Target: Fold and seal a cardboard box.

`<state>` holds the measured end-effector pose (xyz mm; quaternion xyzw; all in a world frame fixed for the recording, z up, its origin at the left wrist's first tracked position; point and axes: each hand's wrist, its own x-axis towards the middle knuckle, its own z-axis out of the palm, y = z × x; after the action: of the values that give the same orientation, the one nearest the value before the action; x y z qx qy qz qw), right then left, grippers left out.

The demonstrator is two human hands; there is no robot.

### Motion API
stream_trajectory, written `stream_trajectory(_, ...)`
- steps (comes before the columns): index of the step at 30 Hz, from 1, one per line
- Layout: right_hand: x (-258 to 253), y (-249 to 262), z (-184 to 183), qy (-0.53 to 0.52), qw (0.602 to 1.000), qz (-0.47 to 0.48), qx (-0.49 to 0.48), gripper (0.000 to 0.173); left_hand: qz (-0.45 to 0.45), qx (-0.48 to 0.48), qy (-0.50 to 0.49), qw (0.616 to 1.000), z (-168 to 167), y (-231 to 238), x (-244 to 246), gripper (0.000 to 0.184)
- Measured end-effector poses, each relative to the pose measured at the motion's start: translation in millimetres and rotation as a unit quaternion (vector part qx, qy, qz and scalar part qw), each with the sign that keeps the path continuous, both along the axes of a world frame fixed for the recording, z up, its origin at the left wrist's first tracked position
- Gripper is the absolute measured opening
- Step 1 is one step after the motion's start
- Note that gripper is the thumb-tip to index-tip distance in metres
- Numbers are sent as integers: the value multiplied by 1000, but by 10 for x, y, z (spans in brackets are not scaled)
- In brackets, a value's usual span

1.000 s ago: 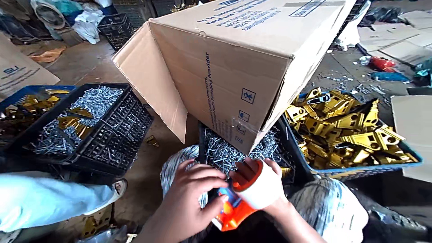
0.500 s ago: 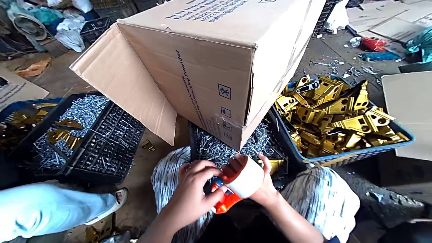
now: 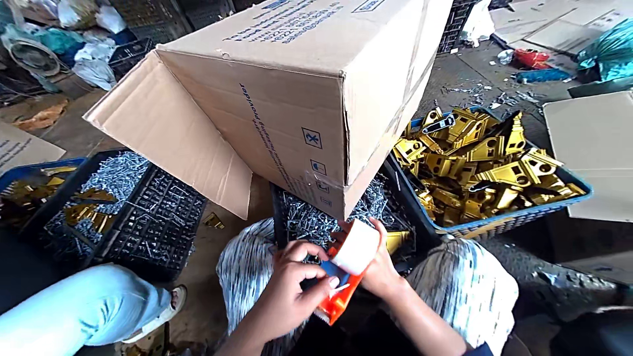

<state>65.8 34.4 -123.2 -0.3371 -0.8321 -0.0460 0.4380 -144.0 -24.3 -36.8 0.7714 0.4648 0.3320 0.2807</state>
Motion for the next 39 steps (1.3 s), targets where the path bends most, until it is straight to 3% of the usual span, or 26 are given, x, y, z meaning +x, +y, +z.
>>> stream_trajectory(5, 0, 23, -26, 2, 1000, -3, 28, 20, 11, -100, -157, 982, 56, 30, 39, 31)
stream_trajectory(7, 3, 36, -39, -6, 1000, -1, 31, 18, 33, -83, -172, 981, 23, 32, 59, 30)
stream_trajectory(11, 5, 49, -73, -10, 999, 11, 31, 15, 35, 5, -150, 988, -69, 88, 65, 22)
stream_trajectory(16, 32, 70, -66, -17, 999, 11, 36, 10, 22, 43, -87, 995, -116, 135, 62, 7)
stream_trajectory(19, 33, 72, -101, -25, 999, 25, 20, 12, -36, 35, -97, 994, -100, 168, 20, 15)
stream_trajectory(25, 37, 55, -84, -18, 999, 37, 25, 9, -93, 19, -146, 985, -41, 220, -61, 13)
stream_trajectory(31, 43, 61, -104, -28, 998, 50, 13, 11, -138, -42, -140, 980, -18, 246, -113, 42)
stream_trajectory(33, 58, 57, -99, -30, 998, 54, 3, 13, -159, -41, -136, 977, -25, 252, -131, 43)
stream_trajectory(37, 56, 56, -95, -29, 997, 65, -3, 15, -113, 2, -80, 990, -13, 227, -83, 48)
stream_trajectory(39, 49, 53, -102, -31, 997, 67, -4, 16, -69, 57, -31, 995, -14, 205, -46, 35)
